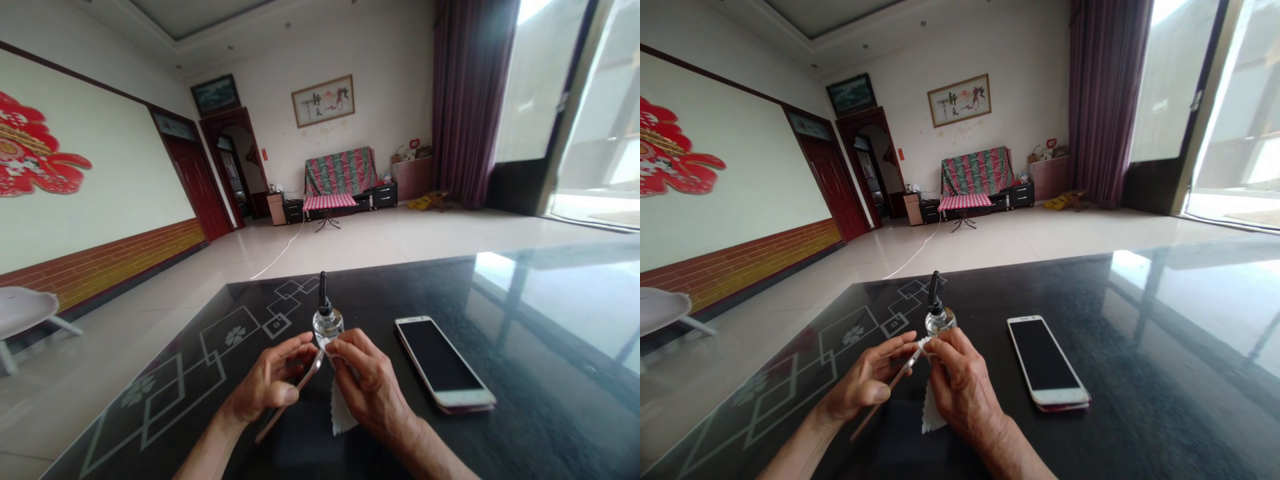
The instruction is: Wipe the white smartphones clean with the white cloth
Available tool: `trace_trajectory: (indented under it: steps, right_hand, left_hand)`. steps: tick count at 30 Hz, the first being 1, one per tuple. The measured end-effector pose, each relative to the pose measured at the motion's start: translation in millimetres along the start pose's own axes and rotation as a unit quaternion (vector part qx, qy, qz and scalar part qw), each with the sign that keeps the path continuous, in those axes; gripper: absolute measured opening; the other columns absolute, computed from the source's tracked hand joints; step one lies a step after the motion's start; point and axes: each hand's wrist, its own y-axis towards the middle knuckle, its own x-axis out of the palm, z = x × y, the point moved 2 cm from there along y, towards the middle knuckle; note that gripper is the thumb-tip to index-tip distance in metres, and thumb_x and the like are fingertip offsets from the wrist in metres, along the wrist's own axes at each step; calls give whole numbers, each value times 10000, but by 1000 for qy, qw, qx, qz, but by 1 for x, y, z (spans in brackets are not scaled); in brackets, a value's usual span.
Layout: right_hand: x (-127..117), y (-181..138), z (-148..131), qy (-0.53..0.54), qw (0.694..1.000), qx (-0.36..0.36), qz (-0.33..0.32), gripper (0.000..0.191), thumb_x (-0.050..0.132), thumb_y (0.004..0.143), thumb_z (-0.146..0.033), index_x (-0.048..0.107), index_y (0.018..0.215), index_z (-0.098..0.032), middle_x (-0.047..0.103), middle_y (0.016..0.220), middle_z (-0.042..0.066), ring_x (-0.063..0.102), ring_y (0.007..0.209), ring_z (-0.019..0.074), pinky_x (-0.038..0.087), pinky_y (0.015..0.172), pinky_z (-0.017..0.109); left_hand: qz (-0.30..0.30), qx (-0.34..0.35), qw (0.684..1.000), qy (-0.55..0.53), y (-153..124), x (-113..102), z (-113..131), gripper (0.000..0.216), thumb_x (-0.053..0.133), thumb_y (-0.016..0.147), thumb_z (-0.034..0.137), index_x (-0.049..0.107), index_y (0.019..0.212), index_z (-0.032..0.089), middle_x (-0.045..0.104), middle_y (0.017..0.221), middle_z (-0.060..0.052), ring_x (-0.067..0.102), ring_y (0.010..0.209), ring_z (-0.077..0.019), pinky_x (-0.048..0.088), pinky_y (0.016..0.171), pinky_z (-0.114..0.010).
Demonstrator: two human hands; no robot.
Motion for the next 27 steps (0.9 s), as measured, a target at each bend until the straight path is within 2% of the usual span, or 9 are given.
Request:
trace_trajectory:
  steps: [8,14,21,27]
  right_hand:
    - [1,0,-15,6,999,-33,-11,271,483,838,-61,597,1043,-199,556,925,60,564,800,145,471,692,248]
    - [-1,-2,-5,-21,999,-37,-17,305,489,821,-53,604,1052,-214,562,962,64,569,850,159,476,741,267]
    - [-1,-3,16,-42,999,4,16,265,487,862,-111,614,1070,-216,565,937,68,570,828,161,482,727,280]
    - [0,-2,6,-19,999,-6,50,267,489,856,-107,616,1061,-219,566,905,54,575,791,145,486,692,256]
  left_hand:
    - [19,8,1000,-9,1,-5,-3,767,637,590,162,477,1338,227,566,1280,-81,442,1237,-342,364,1012,-445]
    - [9,-2,1000,-15,0,0,-1,801,625,542,109,499,1321,244,566,1289,-62,426,1251,-330,351,1020,-425]
    - [-31,-1,999,-31,1,12,7,819,608,501,49,539,1288,266,593,1260,-40,452,1228,-310,355,1017,-394]
    - [-27,2,999,-30,0,6,4,832,612,500,60,520,1306,246,563,1301,-61,421,1254,-337,362,1017,-424]
